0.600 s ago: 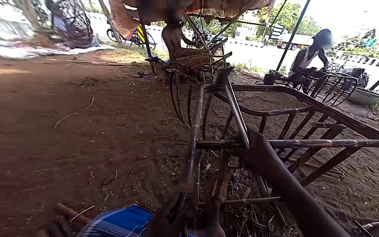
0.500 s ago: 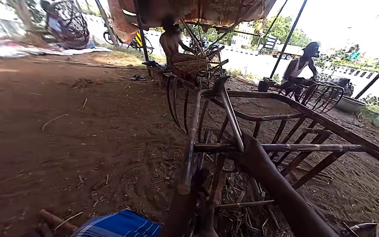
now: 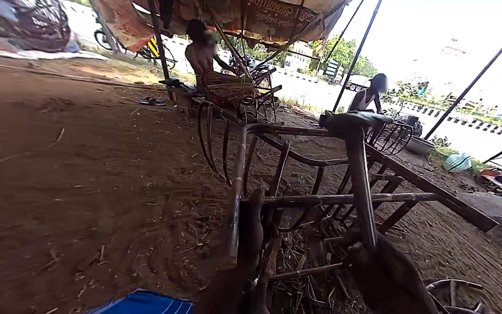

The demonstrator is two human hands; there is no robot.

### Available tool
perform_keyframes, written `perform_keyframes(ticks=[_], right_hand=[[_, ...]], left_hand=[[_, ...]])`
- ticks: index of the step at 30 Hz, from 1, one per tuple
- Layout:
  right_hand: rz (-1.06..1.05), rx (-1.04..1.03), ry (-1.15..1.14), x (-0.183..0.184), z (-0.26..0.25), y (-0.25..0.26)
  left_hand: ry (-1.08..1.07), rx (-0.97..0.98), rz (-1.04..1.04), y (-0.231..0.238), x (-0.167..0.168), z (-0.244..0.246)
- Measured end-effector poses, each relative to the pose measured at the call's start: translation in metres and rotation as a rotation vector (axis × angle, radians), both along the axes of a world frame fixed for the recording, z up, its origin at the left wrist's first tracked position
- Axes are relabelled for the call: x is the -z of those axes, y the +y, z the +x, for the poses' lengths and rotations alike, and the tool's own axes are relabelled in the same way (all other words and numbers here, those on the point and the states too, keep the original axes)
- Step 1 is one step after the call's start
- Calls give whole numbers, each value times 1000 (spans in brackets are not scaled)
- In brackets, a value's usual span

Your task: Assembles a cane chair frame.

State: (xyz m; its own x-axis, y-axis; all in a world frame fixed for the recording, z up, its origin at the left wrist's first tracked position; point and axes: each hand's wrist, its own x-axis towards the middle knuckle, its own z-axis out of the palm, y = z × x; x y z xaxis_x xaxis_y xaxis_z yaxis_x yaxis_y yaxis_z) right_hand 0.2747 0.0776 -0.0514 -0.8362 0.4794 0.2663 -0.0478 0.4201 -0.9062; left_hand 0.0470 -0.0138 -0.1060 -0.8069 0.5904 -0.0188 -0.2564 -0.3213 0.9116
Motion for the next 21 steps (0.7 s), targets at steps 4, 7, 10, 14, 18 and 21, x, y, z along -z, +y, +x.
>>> perform_keyframes(ticks=[4, 7, 10, 14, 18, 21], right_hand=[[-174, -4, -233, -14, 41, -19], [-247, 22, -280, -20, 41, -25], [-271, 23, -145, -44, 43, -33], [3, 88, -271, -48, 37, -27], [-154, 34, -422, -78, 38, -25], [-25, 82, -31, -84, 39, -34]], left_hand=[[10, -22, 7, 0, -5, 7], [0, -6, 9, -2, -7, 12], [-3, 4, 10, -4, -4, 8], [-8, -9, 3, -2, -2, 11], [-1, -17, -2, -2, -4, 6], [-18, -2, -27, -2, -3, 6]])
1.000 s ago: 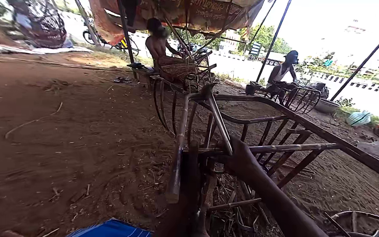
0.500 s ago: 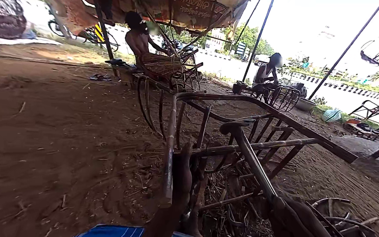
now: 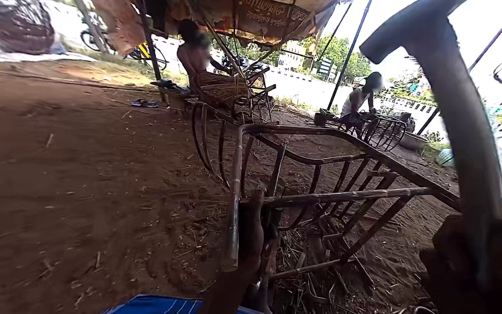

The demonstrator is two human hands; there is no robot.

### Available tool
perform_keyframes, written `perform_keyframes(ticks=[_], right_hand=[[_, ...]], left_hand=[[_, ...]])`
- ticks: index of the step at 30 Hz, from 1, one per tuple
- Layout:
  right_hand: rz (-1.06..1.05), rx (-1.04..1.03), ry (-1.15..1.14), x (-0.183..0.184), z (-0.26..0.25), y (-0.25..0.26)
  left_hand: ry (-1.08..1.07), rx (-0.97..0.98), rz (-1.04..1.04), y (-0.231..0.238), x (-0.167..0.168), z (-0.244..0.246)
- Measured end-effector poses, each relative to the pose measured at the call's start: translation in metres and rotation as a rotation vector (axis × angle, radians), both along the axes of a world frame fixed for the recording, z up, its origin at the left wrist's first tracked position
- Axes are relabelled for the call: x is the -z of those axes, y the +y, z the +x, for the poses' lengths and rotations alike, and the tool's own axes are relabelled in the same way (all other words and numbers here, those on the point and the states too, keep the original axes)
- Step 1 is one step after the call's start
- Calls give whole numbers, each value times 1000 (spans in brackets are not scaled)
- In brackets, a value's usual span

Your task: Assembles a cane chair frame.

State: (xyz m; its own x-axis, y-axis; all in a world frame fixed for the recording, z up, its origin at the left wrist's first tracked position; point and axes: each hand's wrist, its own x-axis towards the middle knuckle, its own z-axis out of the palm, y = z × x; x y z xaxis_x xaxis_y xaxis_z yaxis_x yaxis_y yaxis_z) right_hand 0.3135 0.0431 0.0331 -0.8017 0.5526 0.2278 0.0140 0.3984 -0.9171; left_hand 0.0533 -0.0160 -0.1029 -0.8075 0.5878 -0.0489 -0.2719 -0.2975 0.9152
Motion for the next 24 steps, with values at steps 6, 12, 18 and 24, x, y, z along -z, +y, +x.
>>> perform_keyframes(ticks=[6, 12, 18, 24], right_hand=[[-188, -53, -411, 6, 1, 20], [91, 6, -359, 25, -2, 24], [-68, 12, -4, -8, -1, 10], [-149, -51, -457, 17, -5, 26]], left_hand=[[13, 5, 0, -1, -3, 2], [17, 8, -11, -1, -1, 4], [0, -13, -32, -1, -4, 2], [29, -8, -6, -1, -4, 0]])
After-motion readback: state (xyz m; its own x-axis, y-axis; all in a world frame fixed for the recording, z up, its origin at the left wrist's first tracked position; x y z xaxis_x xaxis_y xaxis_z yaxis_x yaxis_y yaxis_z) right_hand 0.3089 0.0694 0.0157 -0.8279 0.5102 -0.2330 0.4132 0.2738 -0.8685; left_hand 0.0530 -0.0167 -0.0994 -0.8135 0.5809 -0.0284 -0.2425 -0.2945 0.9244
